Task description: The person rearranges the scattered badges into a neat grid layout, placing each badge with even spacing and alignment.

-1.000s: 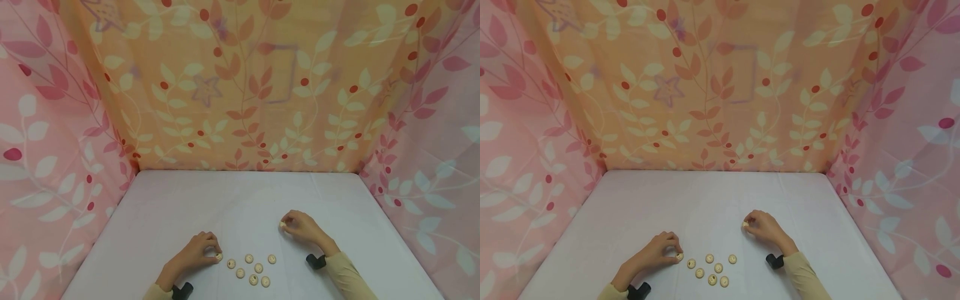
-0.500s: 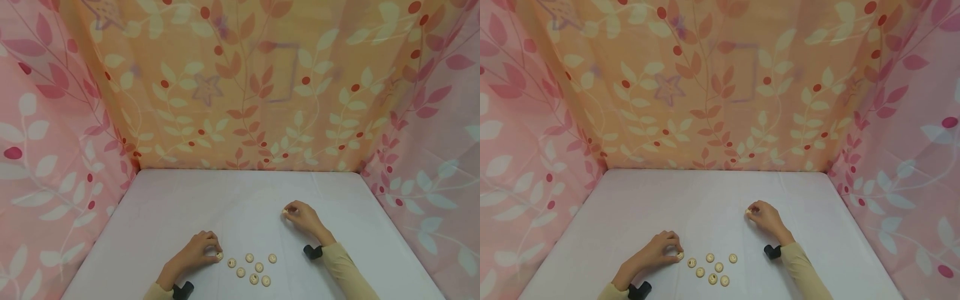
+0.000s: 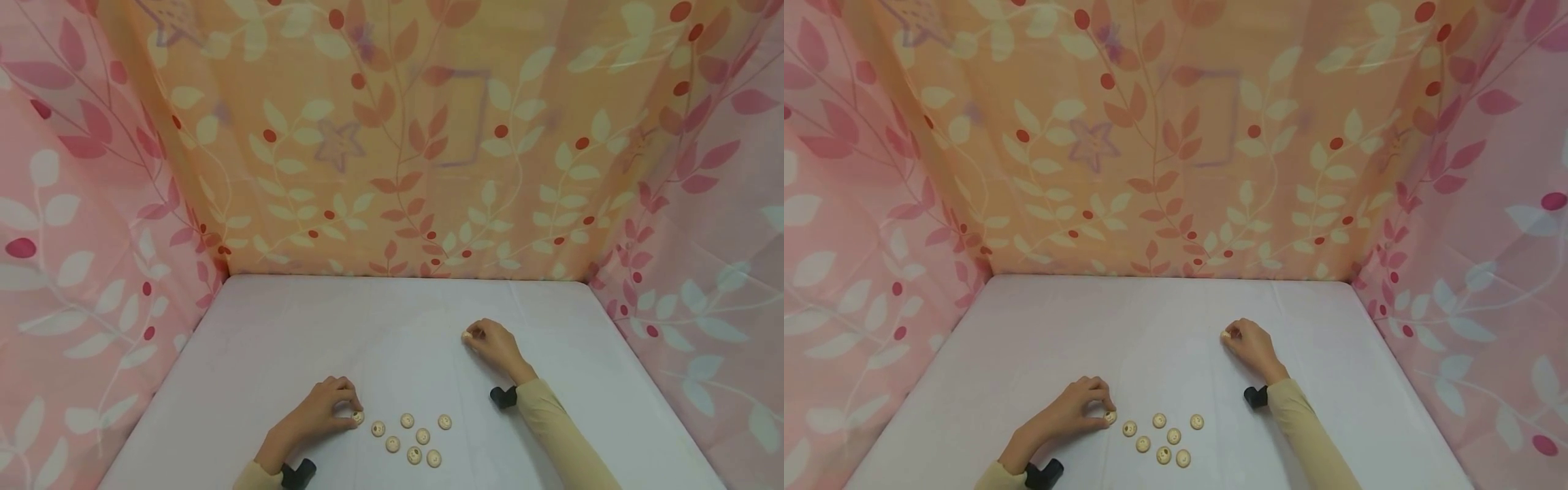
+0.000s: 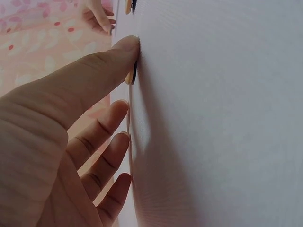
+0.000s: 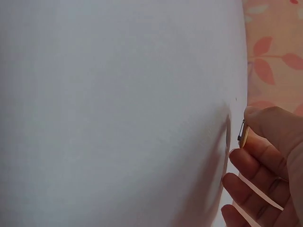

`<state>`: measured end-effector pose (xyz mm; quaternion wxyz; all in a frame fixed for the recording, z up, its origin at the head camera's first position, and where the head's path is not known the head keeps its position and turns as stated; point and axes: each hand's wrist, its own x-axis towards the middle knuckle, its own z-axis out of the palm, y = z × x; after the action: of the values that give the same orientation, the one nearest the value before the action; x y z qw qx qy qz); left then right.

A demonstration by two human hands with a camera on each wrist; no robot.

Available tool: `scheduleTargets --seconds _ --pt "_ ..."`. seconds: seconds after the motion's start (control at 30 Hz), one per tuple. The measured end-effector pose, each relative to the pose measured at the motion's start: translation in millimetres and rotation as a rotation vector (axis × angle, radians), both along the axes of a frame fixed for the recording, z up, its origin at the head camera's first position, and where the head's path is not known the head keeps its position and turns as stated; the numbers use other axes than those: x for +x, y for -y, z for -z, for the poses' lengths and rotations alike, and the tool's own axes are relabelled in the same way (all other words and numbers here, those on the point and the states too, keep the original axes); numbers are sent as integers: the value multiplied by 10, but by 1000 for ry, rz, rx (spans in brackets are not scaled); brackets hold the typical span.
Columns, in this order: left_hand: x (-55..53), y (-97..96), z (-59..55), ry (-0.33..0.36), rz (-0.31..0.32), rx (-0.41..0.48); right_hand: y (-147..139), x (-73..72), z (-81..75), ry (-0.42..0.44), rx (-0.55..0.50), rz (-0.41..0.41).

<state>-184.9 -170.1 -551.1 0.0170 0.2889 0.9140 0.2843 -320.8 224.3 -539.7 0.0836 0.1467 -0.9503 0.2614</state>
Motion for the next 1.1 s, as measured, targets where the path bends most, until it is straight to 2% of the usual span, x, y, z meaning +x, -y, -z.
scheduleTargets --seconds 0.43,0.67,1.1 --pt "-4 5 14 25 -3 6 14 -130 29 10 19 41" --pt "5 -1 2 2 -2 5 -1 -193 39 1 23 38" --pt "16 9 -6 11 -4 14 14 -165 55 17 8 19"
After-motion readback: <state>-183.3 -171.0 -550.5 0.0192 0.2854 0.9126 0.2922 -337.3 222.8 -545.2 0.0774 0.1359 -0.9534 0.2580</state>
